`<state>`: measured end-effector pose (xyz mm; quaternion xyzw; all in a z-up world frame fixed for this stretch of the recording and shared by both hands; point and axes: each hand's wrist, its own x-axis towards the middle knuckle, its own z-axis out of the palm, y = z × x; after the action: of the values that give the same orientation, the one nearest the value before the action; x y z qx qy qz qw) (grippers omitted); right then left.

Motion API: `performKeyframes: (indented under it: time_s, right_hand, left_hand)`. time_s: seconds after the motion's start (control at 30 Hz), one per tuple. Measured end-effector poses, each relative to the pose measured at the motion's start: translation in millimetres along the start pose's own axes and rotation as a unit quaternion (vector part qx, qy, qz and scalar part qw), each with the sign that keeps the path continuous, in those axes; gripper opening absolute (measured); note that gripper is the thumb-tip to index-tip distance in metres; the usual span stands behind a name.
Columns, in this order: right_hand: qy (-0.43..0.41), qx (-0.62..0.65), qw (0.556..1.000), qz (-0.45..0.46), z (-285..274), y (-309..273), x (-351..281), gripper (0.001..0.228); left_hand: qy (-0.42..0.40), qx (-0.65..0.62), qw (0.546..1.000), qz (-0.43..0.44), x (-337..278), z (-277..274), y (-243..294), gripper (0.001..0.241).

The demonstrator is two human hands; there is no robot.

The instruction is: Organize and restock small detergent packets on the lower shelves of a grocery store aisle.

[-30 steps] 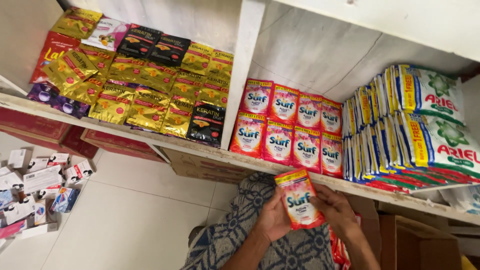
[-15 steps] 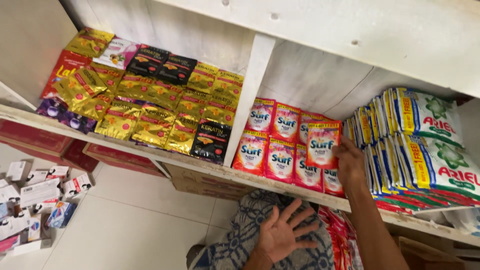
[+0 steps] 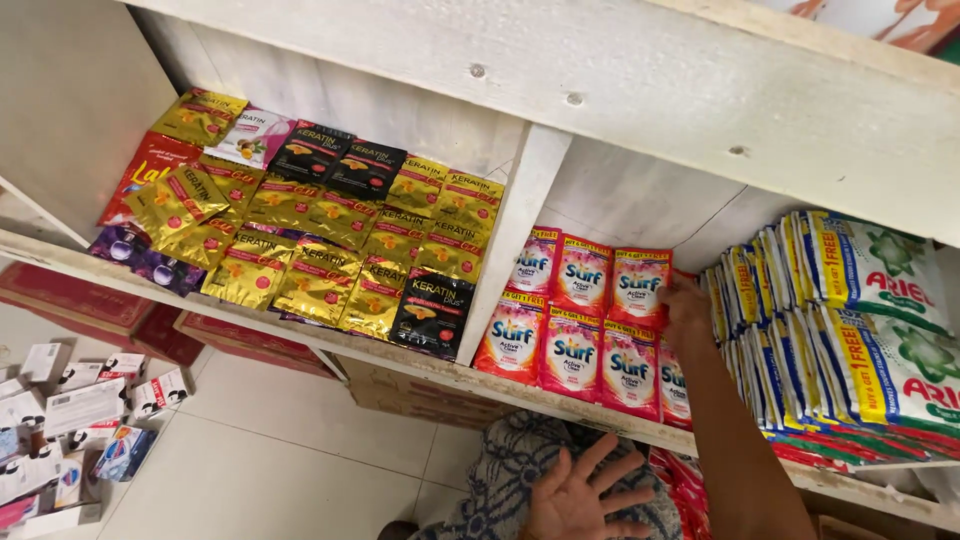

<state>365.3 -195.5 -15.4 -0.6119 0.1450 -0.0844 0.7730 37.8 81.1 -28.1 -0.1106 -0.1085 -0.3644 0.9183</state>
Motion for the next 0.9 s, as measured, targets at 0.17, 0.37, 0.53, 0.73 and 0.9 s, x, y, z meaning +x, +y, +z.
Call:
performKeyframes:
  time_s: [0.17,0.37,0.53,0.73,0.9]
  right_hand:
    - [-0.004,0.009,0.999,0.032,8.8,-1.8,0.4,0.042]
    - [0.007,-0.052,0.999,0.007,7.3,12.6,13.8,0.043]
    - [0.077,-0.213,0.970,-0.090,-14.4,40.9,38.1,0.040]
    - [0.106,-0.557,0.701,-0.433,35.3,-26.4,-51.6,0.034]
    - [-0.010,-0.622,0.667,-0.410,68.9,-27.2,-93.7,0.043]
  left_hand:
    - [0.068,-0.254,0.965,-0.021,3.3,16.4,1.2,0.077]
    - [0.067,-0.280,0.958,-0.014,2.1,4.8,-0.8,0.077]
    - [0.004,-0.020,1.000,-0.003,1.1,-4.9,-2.7,0.078]
    - [0.062,-0.200,0.978,-0.012,2.2,-0.4,-2.5,0.078]
    - [0.075,-0.193,0.978,-0.009,0.9,4.1,-4.2,0.077]
